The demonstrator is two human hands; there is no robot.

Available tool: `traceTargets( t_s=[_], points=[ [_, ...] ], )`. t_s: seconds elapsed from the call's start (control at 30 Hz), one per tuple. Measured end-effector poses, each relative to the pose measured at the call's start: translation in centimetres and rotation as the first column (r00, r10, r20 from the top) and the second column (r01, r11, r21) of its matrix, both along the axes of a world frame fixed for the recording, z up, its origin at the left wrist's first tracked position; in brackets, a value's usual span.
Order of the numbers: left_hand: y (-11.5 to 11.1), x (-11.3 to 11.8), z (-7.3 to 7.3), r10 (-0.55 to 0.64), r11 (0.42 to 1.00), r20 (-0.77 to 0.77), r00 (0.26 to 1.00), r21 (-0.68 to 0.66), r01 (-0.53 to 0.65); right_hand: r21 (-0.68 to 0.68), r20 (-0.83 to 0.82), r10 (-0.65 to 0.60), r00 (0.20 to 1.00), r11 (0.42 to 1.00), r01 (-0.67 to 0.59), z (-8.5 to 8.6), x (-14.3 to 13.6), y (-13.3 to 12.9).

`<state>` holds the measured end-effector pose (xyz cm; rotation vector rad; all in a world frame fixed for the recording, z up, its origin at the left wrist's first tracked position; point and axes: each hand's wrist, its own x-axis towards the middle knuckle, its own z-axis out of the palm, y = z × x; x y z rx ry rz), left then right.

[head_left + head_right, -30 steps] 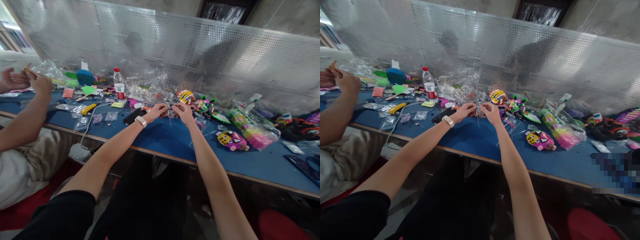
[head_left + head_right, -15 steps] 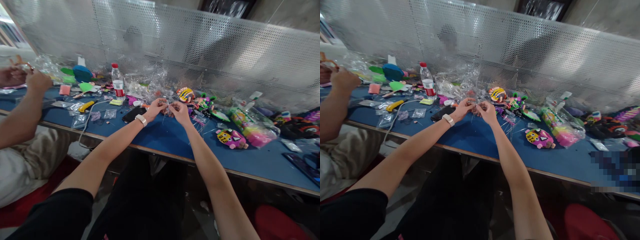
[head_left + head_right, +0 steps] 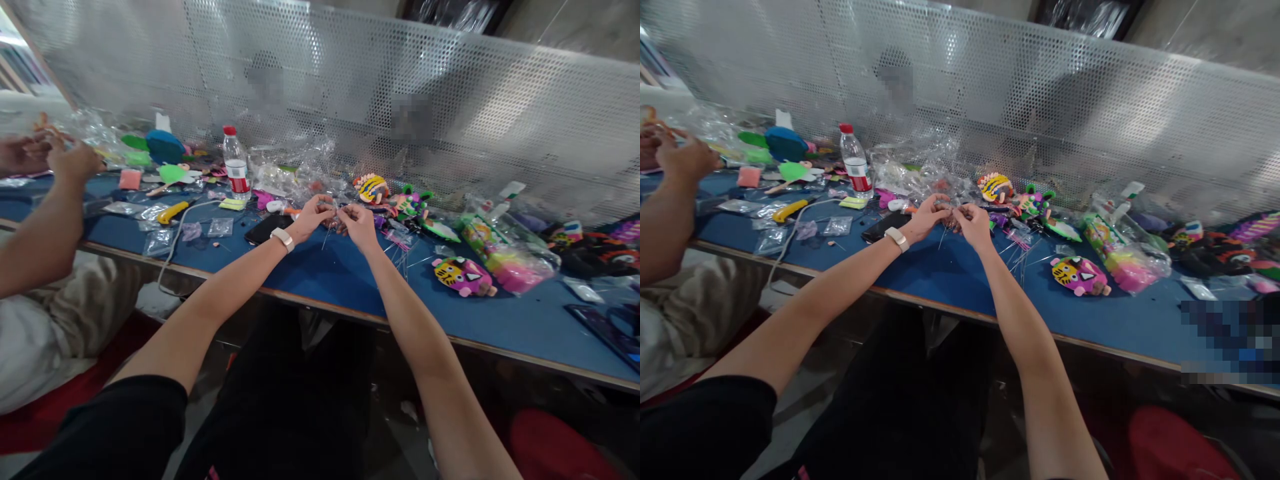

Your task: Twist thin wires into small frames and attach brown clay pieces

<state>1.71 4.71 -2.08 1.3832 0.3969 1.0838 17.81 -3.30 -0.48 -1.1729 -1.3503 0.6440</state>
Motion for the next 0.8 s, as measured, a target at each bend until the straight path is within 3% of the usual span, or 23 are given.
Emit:
traceTargets(
  t_s=[0.13,0.37,0.8],
  points=[
    [-0.23,0.04,0.15,0.005,1.000,0.017,1.000,-0.021,-0.005,-0.018,-0.038,0.016,0.999,1.000,-0.017,0.14,0.05,0.10],
    [-0.58,0.28,0.40,0.022,0.998,0.011,1.000,-0.066,-0.021,-0.019,0.066,0.053,0.996,0.999,-0.051,0.66,0.71,-0.12],
    [-0.80,-0.13,0.88,0.075,0.996,-0.039,0.996,0.041,-0.073,0.069,0.173,0.008,0.985,0.997,-0.021,0.49,0.53,-0.58]
  ],
)
